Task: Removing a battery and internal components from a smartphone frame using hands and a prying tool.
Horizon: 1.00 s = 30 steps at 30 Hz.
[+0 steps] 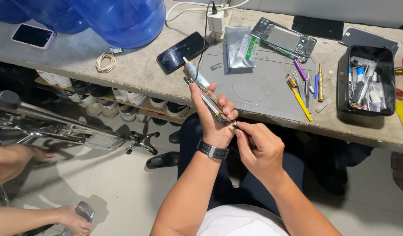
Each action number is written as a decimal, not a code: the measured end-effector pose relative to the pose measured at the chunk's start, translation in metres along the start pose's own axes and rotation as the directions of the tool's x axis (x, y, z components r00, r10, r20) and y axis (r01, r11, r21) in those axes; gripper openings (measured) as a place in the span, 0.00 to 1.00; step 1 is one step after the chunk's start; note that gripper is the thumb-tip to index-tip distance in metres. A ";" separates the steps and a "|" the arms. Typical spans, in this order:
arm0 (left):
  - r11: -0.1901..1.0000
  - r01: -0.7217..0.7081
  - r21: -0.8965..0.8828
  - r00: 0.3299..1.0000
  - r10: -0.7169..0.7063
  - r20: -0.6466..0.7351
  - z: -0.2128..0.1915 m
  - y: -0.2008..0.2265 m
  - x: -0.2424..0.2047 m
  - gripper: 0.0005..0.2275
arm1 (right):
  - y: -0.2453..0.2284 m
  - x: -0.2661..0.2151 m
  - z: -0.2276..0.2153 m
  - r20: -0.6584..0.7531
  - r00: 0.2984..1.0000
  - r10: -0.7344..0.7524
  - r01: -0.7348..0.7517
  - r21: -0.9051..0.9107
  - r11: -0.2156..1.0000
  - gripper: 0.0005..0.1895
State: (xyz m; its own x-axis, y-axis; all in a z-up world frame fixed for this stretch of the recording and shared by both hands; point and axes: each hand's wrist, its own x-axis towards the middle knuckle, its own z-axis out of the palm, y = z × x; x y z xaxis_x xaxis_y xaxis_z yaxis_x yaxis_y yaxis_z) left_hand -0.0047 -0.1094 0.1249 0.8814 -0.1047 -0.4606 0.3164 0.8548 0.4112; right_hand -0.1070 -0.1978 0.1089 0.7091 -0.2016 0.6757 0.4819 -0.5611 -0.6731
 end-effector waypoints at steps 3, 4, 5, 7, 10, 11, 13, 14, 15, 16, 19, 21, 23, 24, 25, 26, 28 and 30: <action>1.000 -0.025 -0.001 1.000 0.025 0.004 0.000 0.000 -0.001 0.37 | 0.007 -0.004 -0.003 -0.015 1.000 0.009 -0.009 -0.012 1.000 0.07; 1.000 -0.025 -0.001 1.000 0.025 0.005 -0.001 -0.001 0.000 0.37 | 0.008 -0.003 -0.003 -0.016 1.000 0.008 -0.008 -0.012 1.000 0.07; 0.999 -0.050 0.010 0.999 0.050 0.019 -0.002 -0.002 0.000 0.36 | 0.008 -0.003 -0.003 -0.011 1.000 0.010 -0.010 -0.005 1.000 0.07; 0.997 -0.076 0.021 0.997 0.075 0.034 -0.004 -0.004 0.001 0.35 | 0.007 -0.002 -0.002 -0.007 1.000 0.011 -0.011 0.003 1.000 0.07; 0.995 -0.099 0.026 0.994 0.097 0.059 -0.006 -0.006 0.004 0.32 | 0.004 -0.002 -0.001 -0.018 1.000 0.007 -0.007 0.002 1.000 0.07; 0.993 -0.112 0.025 0.992 0.110 0.068 -0.007 -0.007 0.004 0.32 | 0.003 -0.003 -0.002 -0.021 1.000 0.005 -0.005 0.004 1.000 0.07; 0.992 -0.124 0.024 0.990 0.122 0.077 -0.010 -0.009 0.006 0.31 | 0.003 -0.003 -0.002 -0.026 1.000 0.004 -0.003 0.005 1.000 0.07; 0.991 -0.132 0.019 0.988 0.130 0.081 -0.011 -0.011 0.007 0.30 | 0.004 -0.003 -0.002 -0.024 1.000 0.002 -0.002 0.000 1.000 0.07; 0.990 -0.140 0.014 0.987 0.138 0.084 -0.013 -0.012 0.008 0.30 | 0.004 -0.003 -0.001 -0.021 1.000 0.001 -0.001 -0.004 1.000 0.07; 0.990 -0.140 0.015 0.987 0.138 0.085 -0.015 -0.013 0.010 0.30 | 0.004 -0.004 -0.001 -0.022 1.000 0.001 -0.001 -0.004 1.000 0.07; 0.980 -0.197 0.013 0.974 0.194 0.115 -0.017 -0.016 0.012 0.29 | 0.004 -0.005 -0.001 -0.011 1.000 -0.004 0.004 0.002 1.000 0.07; 0.963 -0.267 0.044 0.957 0.260 0.128 -0.016 -0.018 0.011 0.27 | 0.003 -0.005 0.000 -0.012 1.000 -0.005 0.005 0.002 1.000 0.06; 0.957 -0.288 0.044 0.950 0.279 0.142 -0.020 -0.020 0.014 0.26 | 0.004 -0.006 0.000 -0.010 1.000 -0.003 0.003 0.000 1.000 0.06; 0.950 -0.309 0.043 0.942 0.299 0.156 -0.021 -0.021 0.015 0.25 | 0.005 -0.007 0.000 -0.008 1.000 -0.001 0.001 -0.003 1.000 0.06; 0.950 -0.308 0.044 0.942 0.298 0.156 -0.022 -0.022 0.016 0.25 | 0.004 -0.007 0.000 -0.009 1.000 0.000 0.000 -0.003 1.000 0.06; 0.948 -0.317 0.039 0.937 0.306 0.167 -0.022 -0.022 0.016 0.24 | 0.004 -0.007 0.000 -0.008 1.000 -0.003 0.003 -0.008 1.000 0.06; 0.945 -0.325 0.036 0.932 0.314 0.178 -0.023 -0.024 0.017 0.23 | 0.004 -0.007 0.000 -0.007 1.000 -0.004 0.004 -0.012 1.000 0.05; 0.945 -0.325 0.028 0.932 0.314 0.181 -0.025 -0.025 0.019 0.23 | 0.004 -0.007 0.000 0.000 1.000 0.002 -0.002 -0.016 1.000 0.06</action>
State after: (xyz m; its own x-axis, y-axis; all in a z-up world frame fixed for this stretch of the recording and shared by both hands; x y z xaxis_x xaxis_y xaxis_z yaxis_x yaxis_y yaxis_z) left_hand -0.0045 -0.1205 0.0861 0.9844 0.0792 -0.1574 0.0231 0.8278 0.5605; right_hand -0.1105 -0.1986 0.1015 0.7104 -0.2026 0.6740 0.4721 -0.5730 -0.6699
